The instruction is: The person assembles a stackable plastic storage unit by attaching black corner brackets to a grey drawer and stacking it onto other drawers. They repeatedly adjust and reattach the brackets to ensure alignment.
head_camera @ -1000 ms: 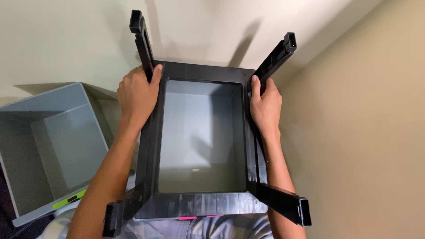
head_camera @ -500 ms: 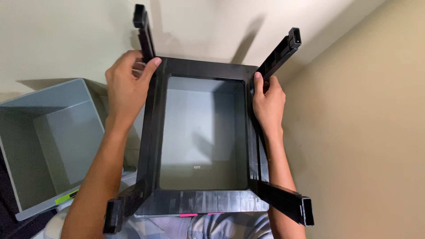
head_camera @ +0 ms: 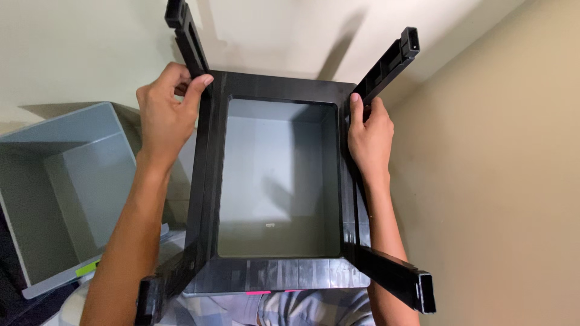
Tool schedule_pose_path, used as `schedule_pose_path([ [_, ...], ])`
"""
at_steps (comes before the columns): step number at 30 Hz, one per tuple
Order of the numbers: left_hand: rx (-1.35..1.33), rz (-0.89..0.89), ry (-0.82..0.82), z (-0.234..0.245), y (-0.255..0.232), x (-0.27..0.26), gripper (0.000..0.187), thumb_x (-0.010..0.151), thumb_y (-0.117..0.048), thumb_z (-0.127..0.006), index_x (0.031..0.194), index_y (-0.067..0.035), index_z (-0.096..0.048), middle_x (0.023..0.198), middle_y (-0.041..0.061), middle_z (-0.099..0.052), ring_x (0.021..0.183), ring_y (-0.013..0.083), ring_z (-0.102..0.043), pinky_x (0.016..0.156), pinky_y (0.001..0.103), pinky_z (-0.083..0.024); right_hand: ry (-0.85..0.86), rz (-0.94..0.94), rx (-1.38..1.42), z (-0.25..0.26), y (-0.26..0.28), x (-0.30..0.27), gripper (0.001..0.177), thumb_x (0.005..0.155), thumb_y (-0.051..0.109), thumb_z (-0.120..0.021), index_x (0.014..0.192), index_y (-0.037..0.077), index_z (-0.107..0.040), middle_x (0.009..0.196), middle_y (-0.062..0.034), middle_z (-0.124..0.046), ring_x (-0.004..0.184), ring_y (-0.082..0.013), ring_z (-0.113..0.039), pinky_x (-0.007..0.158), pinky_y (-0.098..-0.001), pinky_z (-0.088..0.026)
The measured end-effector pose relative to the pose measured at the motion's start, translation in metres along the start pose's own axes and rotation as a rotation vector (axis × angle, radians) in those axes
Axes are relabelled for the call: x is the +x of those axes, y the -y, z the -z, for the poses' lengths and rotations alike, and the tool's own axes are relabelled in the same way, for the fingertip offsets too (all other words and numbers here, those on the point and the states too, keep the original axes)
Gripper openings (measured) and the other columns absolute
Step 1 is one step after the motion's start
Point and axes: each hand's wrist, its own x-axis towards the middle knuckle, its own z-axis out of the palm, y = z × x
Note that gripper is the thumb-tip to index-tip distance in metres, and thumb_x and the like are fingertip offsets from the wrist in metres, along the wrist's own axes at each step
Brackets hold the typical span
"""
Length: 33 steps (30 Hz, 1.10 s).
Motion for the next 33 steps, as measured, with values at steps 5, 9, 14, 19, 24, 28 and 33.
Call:
schedule_pose_path([
  [5,-0.003,0.042,0.049,0.003,0.002,0.003,0.031,0.107,-0.017,-0.078,0.090,0.001,-0.061,0.069,0.003,-0.060,0.062,0.0090,-0.053,0.058,0.027,-0.041,0.011,0.031,0.024,0.003,0.001,-0.004,0.043,0.107,0.037,-0.055,0.096,-0.003,-0.061,0.080,-0.0210,-0.068,0.071,-0.0356,-0.065,0.069,-0.0460,-0.050],
  [9,-0.021,0.026,0.053,0.002,0.006,0.007,0.033,0.109,-0.017,-0.079,0.089,0.001,-0.059,0.068,0.004,-0.058,0.062,0.0095,-0.051,0.057,0.027,-0.040,0.004,0.078,0.048,0.003,0.001,-0.003,0.040,0.108,0.035,-0.054,0.100,-0.003,-0.062,0.082,-0.0213,-0.069,0.073,-0.0367,-0.066,0.070,-0.0460,-0.050],
  [14,-0.053,0.032,0.030,0.001,0.005,0.003,0.025,0.107,-0.015,-0.077,0.092,0.000,-0.063,0.076,0.003,-0.067,0.068,0.0089,-0.059,0.062,0.025,-0.046,-0.011,0.092,0.012,0.001,-0.002,-0.003,0.041,0.108,0.035,-0.056,0.098,-0.004,-0.061,0.082,-0.0229,-0.067,0.075,-0.0390,-0.065,0.071,-0.0471,-0.049],
  [19,-0.082,0.040,-0.002,-0.004,0.005,-0.007,0.021,0.107,-0.012,-0.077,0.105,0.001,-0.060,0.089,0.009,-0.069,0.084,0.0146,-0.065,0.077,0.029,-0.053,0.017,0.015,0.027,0.002,-0.004,-0.003,0.043,0.106,0.038,-0.059,0.099,-0.005,-0.062,0.083,-0.0221,-0.069,0.076,-0.0344,-0.067,0.072,-0.0444,-0.051],
  [24,-0.166,0.159,-0.058,-0.007,0.006,-0.028,0.032,0.106,-0.009,-0.070,0.135,-0.001,-0.059,0.112,0.011,-0.073,0.107,0.0179,-0.071,0.093,0.031,-0.057,0.100,-0.075,0.164,0.006,-0.009,-0.004,0.043,0.101,0.036,-0.062,0.119,-0.003,-0.065,0.098,-0.0183,-0.075,0.088,-0.0226,-0.072,0.081,-0.0354,-0.054],
  [28,-0.222,0.179,-0.045,0.000,0.005,-0.045,0.032,0.108,-0.010,-0.063,0.138,0.000,-0.059,0.127,0.014,-0.071,0.120,0.0216,-0.069,0.097,0.034,-0.056,0.187,-0.027,0.387,0.012,-0.017,-0.019,0.045,0.103,0.026,-0.059,0.138,-0.001,-0.059,0.121,-0.0152,-0.074,0.110,-0.0194,-0.068,0.098,-0.0306,-0.050],
  [33,-0.258,0.296,-0.026,0.023,-0.009,-0.082,0.031,0.112,-0.016,-0.056,0.139,-0.001,-0.059,0.133,0.014,-0.068,0.123,0.0223,-0.066,0.103,0.035,-0.056,0.277,-0.075,0.578,0.035,-0.029,-0.059,0.048,0.106,0.025,-0.054,0.147,0.000,-0.053,0.140,-0.0114,-0.065,0.127,-0.0163,-0.060,0.108,-0.0283,-0.043],
])
